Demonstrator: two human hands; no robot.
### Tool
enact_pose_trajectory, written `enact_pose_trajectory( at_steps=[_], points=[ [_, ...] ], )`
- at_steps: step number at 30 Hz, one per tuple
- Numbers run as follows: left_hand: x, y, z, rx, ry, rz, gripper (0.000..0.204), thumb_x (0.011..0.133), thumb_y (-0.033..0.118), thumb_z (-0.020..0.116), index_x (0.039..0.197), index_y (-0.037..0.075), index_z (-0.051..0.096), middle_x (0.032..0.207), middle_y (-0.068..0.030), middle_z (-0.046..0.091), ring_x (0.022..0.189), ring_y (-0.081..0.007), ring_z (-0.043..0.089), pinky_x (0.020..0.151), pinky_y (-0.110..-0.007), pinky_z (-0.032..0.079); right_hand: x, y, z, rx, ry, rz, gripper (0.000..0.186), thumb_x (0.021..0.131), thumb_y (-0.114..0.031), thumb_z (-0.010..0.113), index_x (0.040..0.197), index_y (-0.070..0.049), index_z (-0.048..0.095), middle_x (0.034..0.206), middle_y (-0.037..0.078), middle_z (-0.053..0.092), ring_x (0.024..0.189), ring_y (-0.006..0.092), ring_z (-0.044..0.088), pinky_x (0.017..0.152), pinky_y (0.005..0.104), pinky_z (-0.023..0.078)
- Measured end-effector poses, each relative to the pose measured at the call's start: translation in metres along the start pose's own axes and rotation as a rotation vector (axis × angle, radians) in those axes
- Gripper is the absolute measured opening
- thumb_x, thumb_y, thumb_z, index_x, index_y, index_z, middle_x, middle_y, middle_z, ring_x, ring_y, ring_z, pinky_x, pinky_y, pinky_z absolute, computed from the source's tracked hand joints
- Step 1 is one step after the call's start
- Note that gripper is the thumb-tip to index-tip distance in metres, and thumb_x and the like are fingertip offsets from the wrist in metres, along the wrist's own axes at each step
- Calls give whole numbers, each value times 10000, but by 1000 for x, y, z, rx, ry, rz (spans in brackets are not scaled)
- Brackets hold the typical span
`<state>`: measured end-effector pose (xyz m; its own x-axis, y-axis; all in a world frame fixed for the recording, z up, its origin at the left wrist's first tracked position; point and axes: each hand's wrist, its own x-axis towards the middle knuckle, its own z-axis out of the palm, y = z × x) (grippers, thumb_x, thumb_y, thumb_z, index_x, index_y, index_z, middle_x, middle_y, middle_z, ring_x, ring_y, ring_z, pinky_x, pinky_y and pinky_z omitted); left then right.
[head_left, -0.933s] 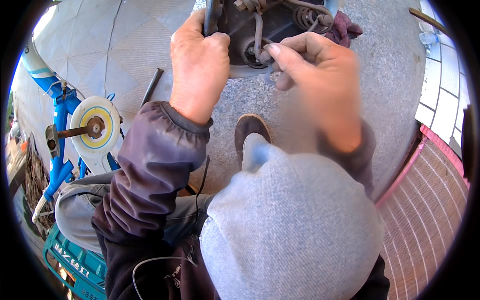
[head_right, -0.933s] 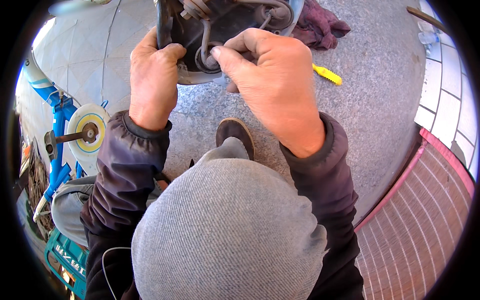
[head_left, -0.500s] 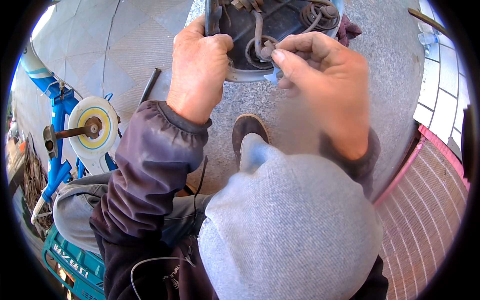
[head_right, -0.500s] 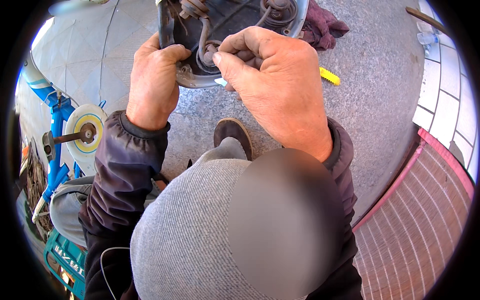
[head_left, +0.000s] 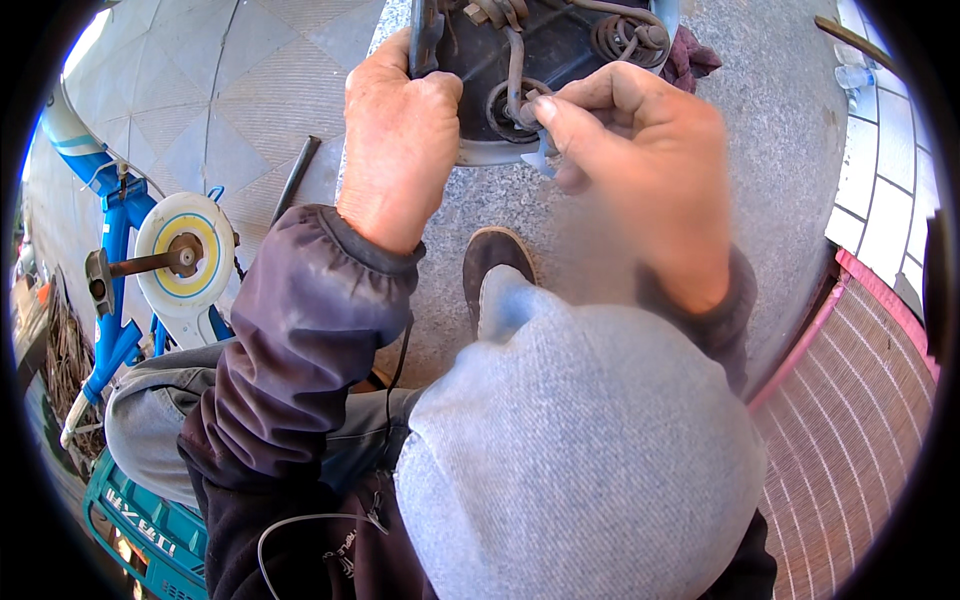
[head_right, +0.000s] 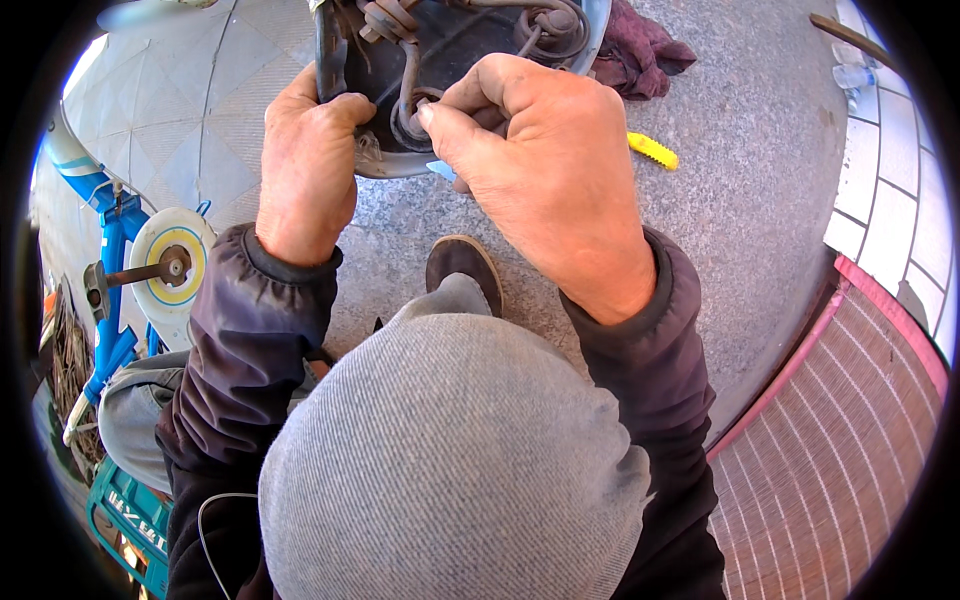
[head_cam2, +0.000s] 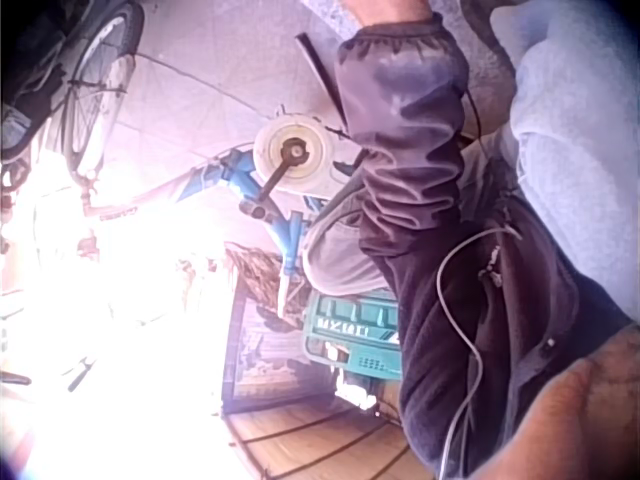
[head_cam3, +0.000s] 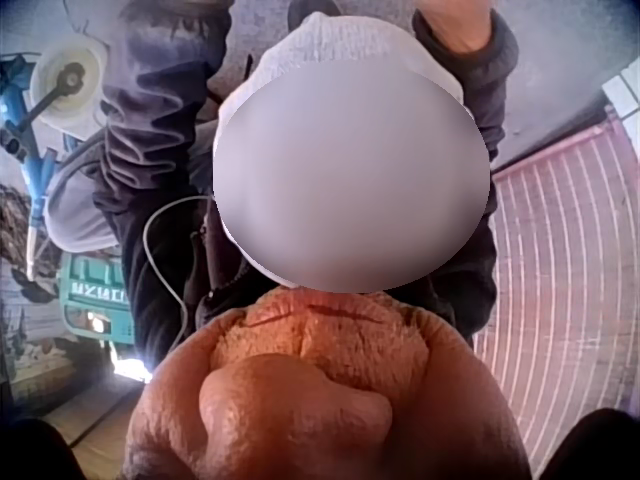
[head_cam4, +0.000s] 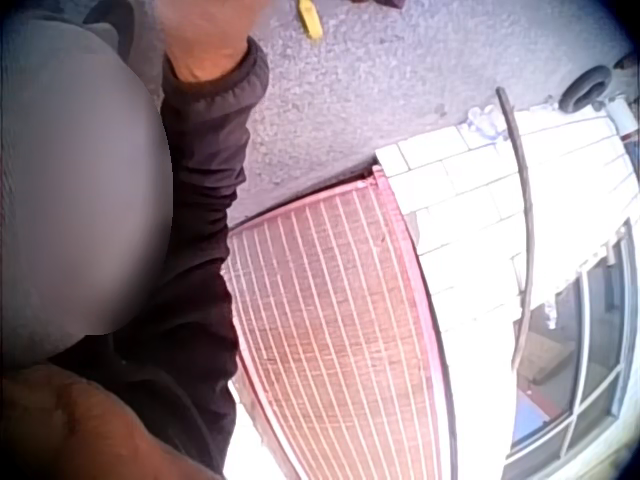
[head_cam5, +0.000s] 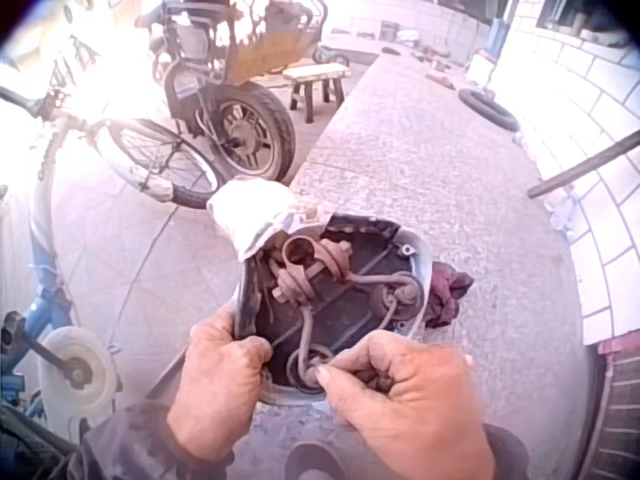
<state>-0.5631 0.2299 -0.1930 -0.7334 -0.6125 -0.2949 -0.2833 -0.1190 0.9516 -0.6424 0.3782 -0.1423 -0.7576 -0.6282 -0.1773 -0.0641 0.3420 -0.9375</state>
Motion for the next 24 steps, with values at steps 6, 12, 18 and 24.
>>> enact_pose_trajectory(
  at_steps=[6,12,18,24],
  points=[
    [-4,7,0,129,58,36,268,780,-22,508,1023,-54,617,837,-62,631,697,-117,570,666,-258,488,2,7,7,-71,45,-36,158,828,-134,692,845,20,662,680,37,630,571,73,577,520,192,456],
    [-6,11,4,-62,60,-8,264,789,-16,512,1028,-61,614,848,-67,635,704,-122,576,670,-258,488,0,2,5,-24,27,22,158,838,-123,681,863,31,654,695,53,638,598,86,591,536,201,471],
    [-7,13,7,-119,36,-43,250,801,-20,514,1029,-69,605,864,-90,643,708,-134,601,680,-259,507,-4,4,1,-10,40,-59,117,823,-71,668,857,41,659,638,54,650,552,56,580,493,187,436],
    [-10,14,7,-61,15,-22,247,796,-24,502,1017,-67,603,846,-86,642,691,-127,606,661,-262,519,-4,4,2,-45,55,-73,114,825,-82,665,828,32,661,633,56,653,534,65,576,492,200,440]
  ],
)
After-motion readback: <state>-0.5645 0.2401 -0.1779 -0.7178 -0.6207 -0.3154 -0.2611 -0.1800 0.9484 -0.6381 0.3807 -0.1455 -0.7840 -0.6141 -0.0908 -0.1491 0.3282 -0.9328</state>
